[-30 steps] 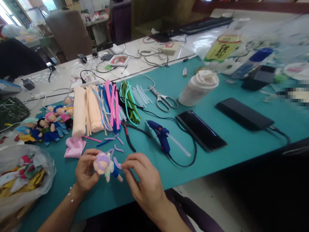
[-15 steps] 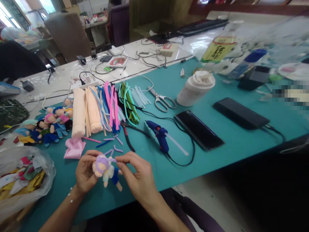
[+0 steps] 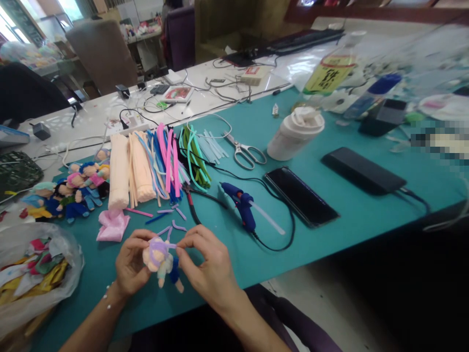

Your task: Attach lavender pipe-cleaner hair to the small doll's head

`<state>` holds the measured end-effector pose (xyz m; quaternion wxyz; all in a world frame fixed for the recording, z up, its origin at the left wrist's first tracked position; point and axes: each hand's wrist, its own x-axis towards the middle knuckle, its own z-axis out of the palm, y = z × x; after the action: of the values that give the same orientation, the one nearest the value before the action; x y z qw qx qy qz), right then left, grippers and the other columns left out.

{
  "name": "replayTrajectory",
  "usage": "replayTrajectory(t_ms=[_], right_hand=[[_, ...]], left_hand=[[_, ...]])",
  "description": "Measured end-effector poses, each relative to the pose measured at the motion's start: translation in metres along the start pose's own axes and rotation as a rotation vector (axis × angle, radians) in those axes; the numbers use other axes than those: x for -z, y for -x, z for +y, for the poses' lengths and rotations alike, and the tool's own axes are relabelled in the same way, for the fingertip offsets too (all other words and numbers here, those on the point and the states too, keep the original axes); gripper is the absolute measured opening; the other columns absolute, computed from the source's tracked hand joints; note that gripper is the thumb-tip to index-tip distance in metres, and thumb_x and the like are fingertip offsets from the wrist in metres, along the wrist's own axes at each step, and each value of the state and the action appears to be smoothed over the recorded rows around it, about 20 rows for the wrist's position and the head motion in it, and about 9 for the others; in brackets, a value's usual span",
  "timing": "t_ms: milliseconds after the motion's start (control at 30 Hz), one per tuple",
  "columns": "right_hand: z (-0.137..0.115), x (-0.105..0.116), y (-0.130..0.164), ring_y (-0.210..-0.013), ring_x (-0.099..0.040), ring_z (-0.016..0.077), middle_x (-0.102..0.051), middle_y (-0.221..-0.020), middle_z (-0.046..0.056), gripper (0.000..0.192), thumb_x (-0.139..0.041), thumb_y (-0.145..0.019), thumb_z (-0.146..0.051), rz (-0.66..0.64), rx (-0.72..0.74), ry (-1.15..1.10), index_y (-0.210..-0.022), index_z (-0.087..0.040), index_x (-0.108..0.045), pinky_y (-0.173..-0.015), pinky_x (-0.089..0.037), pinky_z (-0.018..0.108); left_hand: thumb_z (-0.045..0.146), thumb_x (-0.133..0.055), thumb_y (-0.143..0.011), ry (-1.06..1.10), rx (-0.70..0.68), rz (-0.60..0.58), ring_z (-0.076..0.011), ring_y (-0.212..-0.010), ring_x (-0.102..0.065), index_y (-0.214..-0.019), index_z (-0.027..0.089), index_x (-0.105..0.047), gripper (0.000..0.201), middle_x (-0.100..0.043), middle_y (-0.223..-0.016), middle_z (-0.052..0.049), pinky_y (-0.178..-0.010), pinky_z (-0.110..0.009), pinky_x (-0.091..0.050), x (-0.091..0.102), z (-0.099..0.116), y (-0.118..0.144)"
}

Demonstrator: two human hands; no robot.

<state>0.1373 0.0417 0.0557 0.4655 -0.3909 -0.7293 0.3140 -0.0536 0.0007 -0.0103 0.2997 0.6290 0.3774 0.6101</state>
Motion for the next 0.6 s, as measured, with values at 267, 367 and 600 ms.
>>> replayTrajectory(t_ms=[267, 367, 600], right_hand=[[-0.012, 0.005, 0.004, -0.061, -0.065, 0.0157, -0.068, -0.068, 0.002, 0.014, -0.059, -0.086, -0.013, -0.01, 0.031, -0.062, -0.077, -0.022, -0.066, -0.057, -0.054, 0.026], [-0.013, 0.003, 0.006, -0.062, -0.065, 0.0161, -0.068, -0.068, 0.003, 0.014, -0.059, -0.086, -0.011, -0.01, 0.074, -0.03, -0.08, -0.021, -0.066, -0.058, -0.054, 0.026], [-0.012, 0.0, 0.006, -0.062, -0.064, 0.0161, -0.067, -0.068, 0.003, 0.015, -0.059, -0.085, -0.01, 0.008, 0.138, 0.049, -0.081, -0.021, -0.066, -0.057, -0.052, 0.027]], left_hand=[[0.017, -0.067, -0.075, -0.078, -0.063, -0.034, -0.0268, -0.1, -0.062, -0.11, 0.024, -0.059, 0.036, -0.066, -0.104, -0.01, -0.087, -0.048, -0.051, 0.002, 0.0, 0.0], [0.018, -0.067, -0.076, -0.071, -0.083, -0.056, -0.0269, -0.102, -0.062, -0.112, 0.024, -0.058, 0.038, -0.066, -0.106, -0.01, -0.09, -0.049, -0.051, 0.002, 0.001, 0.0], [0.015, -0.066, -0.074, -0.082, -0.057, -0.038, -0.0262, -0.099, -0.064, -0.11, 0.024, -0.059, 0.038, -0.065, -0.106, -0.011, -0.083, -0.044, -0.054, 0.001, 0.004, 0.002]])
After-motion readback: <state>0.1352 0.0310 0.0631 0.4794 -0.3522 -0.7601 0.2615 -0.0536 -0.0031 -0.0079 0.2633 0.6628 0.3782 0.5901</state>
